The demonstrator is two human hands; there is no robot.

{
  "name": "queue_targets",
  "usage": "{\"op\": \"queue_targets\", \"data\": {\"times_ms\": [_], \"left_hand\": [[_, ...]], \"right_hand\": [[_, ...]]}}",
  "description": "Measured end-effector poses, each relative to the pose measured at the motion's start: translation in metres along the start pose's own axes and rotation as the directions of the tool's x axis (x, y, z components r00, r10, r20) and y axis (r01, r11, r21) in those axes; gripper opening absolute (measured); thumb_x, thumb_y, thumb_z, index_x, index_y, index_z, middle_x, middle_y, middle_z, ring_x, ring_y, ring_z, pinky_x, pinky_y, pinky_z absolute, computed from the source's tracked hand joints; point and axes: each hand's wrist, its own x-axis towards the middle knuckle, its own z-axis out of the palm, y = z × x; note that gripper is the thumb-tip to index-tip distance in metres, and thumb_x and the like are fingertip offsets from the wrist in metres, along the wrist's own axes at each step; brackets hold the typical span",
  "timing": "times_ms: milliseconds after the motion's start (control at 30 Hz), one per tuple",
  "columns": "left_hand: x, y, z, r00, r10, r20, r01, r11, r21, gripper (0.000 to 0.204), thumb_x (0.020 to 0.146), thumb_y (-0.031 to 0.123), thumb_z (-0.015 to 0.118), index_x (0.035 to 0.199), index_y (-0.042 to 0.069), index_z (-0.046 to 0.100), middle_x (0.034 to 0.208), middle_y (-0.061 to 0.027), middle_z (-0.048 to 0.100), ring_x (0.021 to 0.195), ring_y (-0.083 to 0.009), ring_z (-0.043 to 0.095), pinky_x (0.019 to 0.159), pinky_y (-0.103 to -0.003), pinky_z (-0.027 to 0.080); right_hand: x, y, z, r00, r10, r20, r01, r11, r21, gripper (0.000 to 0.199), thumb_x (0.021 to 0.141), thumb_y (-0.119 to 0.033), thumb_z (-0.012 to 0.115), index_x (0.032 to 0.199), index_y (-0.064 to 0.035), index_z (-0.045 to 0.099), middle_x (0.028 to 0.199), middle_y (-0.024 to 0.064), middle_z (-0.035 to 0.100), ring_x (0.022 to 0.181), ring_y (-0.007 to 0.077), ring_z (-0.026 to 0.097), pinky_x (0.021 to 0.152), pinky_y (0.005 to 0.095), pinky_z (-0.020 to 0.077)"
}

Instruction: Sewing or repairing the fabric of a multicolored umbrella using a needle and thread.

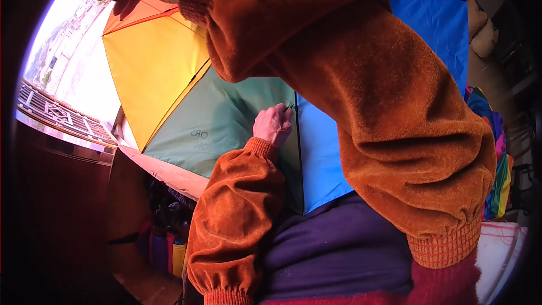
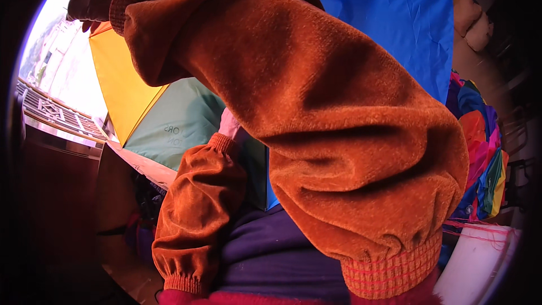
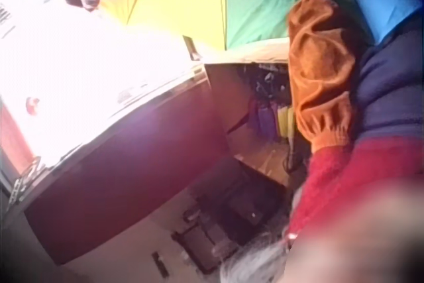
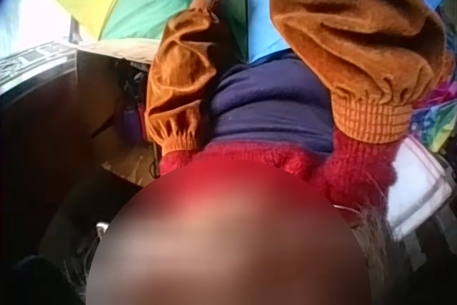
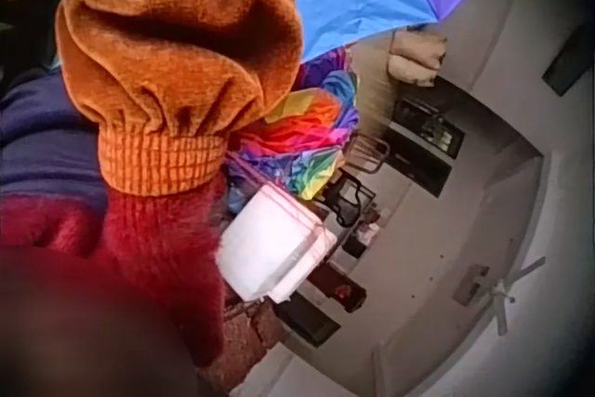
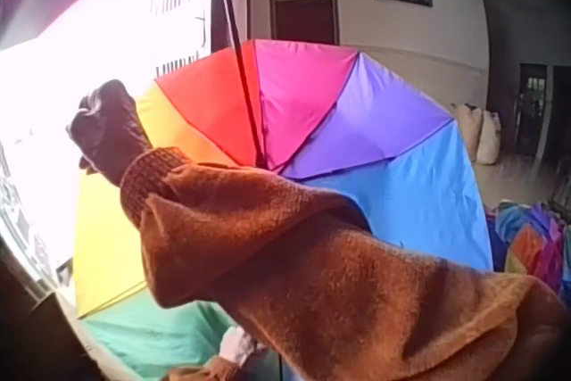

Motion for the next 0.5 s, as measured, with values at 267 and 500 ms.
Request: {"op": "queue_targets", "data": {"times_ms": [267,500], "left_hand": [[0.004,-0.003,0.001,0.999,-0.03,-0.015,0.03,0.999,-0.028,0.017,0.079,0.021,0.052,0.081,0.005,0.059,0.077,-0.0217,0.059,0.078,-0.0411,0.056,0.069,-0.048,0.045],[0.01,0.002,-0.005,0.992,-0.023,-0.125,0.012,0.996,-0.089,0.014,0.074,0.011,0.051,0.078,0.001,0.06,0.071,-0.024,0.056,0.072,-0.0428,0.054,0.064,-0.048,0.043]], "right_hand": [[0.001,-0.005,0.016,0.998,0.013,0.057,-0.014,1.0,0.015,0.01,0.084,-0.011,0.053,0.078,-0.0032,0.052,0.055,-0.0009,0.046,0.045,0.0098,0.048,0.048,0.0259,0.0487],[-0.003,-0.03,-0.004,0.997,-0.002,0.082,-0.001,0.999,0.037,0.01,0.084,-0.011,0.053,0.077,-0.0037,0.052,0.054,-0.0015,0.045,0.044,0.0089,0.047,0.045,0.0248,0.0472]]}}
